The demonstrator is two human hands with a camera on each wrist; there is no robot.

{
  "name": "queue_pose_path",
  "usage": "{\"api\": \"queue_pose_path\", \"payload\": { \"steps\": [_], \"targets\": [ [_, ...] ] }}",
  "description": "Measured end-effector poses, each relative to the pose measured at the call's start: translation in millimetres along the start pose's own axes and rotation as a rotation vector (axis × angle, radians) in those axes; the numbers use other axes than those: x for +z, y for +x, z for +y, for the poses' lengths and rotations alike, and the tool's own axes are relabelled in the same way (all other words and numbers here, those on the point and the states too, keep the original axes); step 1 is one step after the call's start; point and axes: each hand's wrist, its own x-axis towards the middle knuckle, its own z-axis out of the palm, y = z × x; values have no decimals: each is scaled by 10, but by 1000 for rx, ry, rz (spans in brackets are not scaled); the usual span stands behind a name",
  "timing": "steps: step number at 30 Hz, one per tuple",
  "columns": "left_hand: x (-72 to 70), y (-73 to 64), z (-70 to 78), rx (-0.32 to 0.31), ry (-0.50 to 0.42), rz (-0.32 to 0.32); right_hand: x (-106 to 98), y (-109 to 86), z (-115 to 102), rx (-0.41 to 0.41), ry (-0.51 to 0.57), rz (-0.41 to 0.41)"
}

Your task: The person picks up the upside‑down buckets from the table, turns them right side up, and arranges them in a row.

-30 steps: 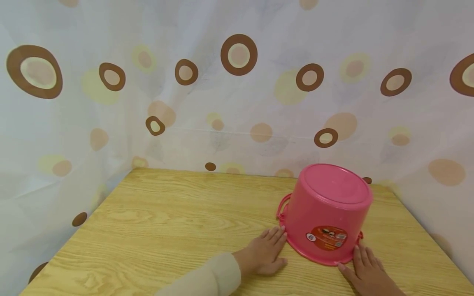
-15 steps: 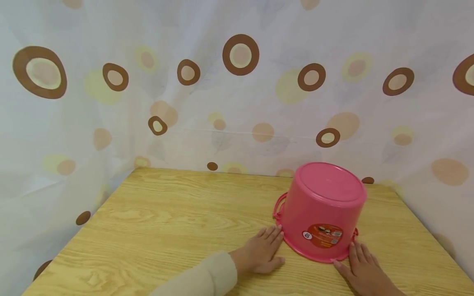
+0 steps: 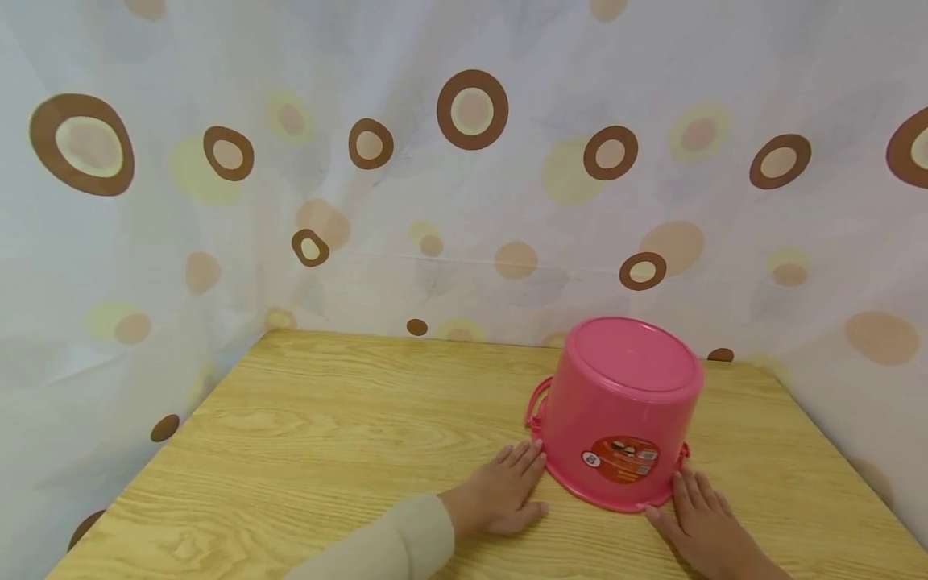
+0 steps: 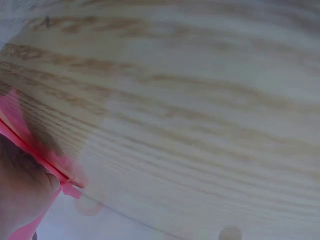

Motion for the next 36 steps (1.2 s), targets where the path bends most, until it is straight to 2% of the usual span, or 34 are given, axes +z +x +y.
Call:
{"api": "queue_pose_path", "payload": {
  "steps": [3, 5, 7, 12, 20, 32, 36],
  "targets": [
    [0, -39, -32, 2, -15, 2, -4, 30, -31, 5, -26, -8],
    [-2, -68, -55, 4, -30, 4, -13, 55, -57, 38, 14, -28],
    [-10, -91, -75, 9, -35, 10, -16, 75, -76, 52, 0, -35],
    [-14, -127, -132, 15, -39, 14, -3, 110, -93, 33, -27, -32],
    [27, -148, -202, 33, -48, 2, 1, 179, -163, 59, -15, -30],
    [21, -229, -252, 13, -47, 0, 23, 225, -242, 50, -29, -31],
    [38, -240, -271, 16, -59, 5, 29, 238, -266, 43, -48, -7]
  ]
}}
